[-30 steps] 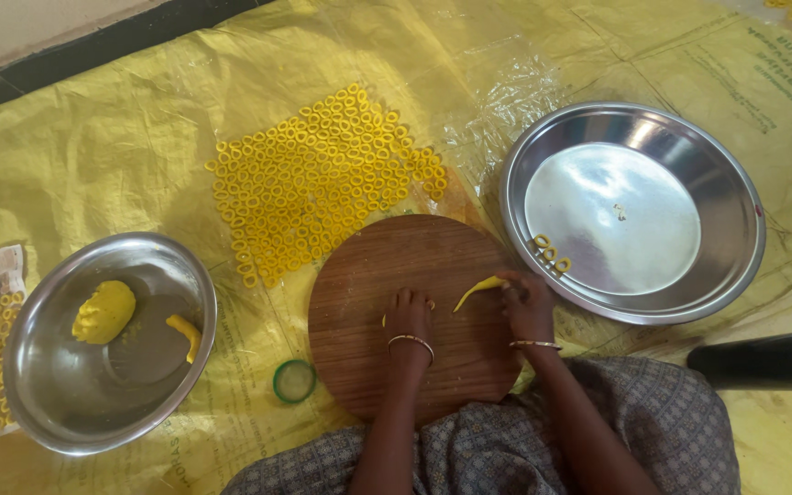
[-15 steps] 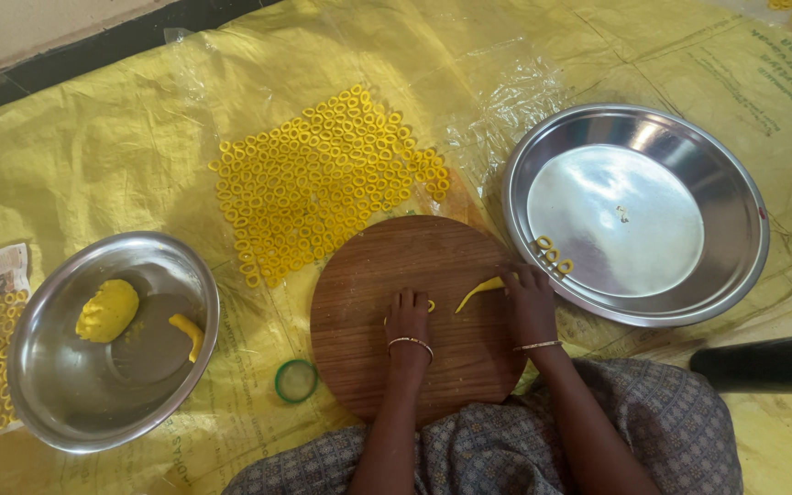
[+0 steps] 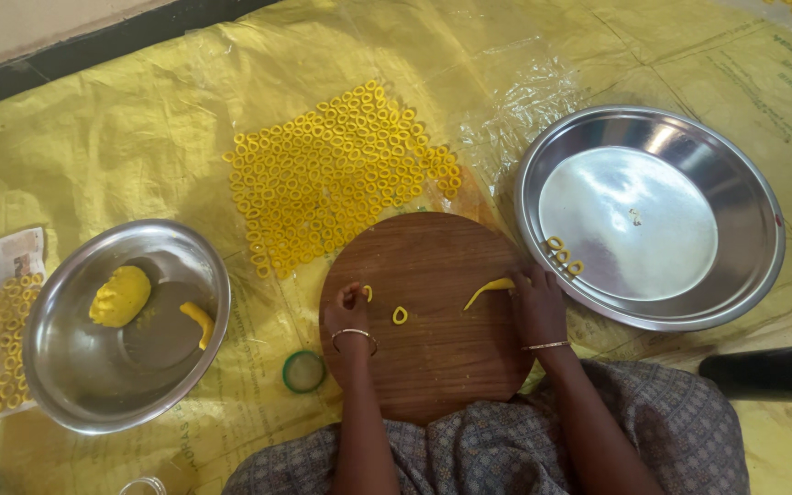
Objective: The person rolls yellow dough into thin ropes on a wooden board, then cuts and shapes them into small rings. The finished rings are placed into a metal tray. The process is repeated continuously.
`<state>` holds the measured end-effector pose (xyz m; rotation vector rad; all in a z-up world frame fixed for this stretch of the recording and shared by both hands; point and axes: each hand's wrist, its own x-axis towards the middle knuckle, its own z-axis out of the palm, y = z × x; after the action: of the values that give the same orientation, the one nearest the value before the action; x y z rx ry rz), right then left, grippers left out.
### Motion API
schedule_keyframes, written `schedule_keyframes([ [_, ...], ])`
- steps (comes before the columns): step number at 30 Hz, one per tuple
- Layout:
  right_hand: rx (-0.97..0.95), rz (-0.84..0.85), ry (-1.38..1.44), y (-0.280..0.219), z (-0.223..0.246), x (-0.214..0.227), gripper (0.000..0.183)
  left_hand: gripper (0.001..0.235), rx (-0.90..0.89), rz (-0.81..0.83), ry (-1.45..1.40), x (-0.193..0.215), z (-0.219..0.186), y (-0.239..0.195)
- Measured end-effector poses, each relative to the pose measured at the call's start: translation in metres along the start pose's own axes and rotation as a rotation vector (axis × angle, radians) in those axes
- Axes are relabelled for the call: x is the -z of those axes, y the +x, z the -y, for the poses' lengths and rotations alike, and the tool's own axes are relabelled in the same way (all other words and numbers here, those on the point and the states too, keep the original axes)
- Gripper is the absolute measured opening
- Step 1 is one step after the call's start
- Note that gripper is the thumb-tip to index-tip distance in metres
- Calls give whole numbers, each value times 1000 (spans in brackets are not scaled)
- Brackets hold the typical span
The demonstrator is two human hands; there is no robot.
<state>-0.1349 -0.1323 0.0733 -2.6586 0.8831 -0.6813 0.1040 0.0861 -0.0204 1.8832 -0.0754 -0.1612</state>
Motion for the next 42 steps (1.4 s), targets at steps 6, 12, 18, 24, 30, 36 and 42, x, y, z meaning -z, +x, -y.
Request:
schedule_keyframes([
  [6,-2,42,73,4,32,39,34,15,52,-57,91,2,-8,-9],
  [12,51,180,316,-6,61,64,33,15,54,-110,109,15,-44,-26],
  [18,233,312,87,-12,53,9,27,16,-12,-116,206,8,-37,-21],
  [24,331,308,-161,-27,35,-16,36,28,-45,-97,297,12,-50,-28],
  [30,585,368,-194,-48,59,-8,70,39,200,14,415,46,-107,-53],
  [36,617,356,-230,-46,78,-13,69,35,-123,-186,-4,72,-169,-51],
  [42,612,344,-258,-35,77,-24,69,37,-284,11,180,102,-172,-91],
])
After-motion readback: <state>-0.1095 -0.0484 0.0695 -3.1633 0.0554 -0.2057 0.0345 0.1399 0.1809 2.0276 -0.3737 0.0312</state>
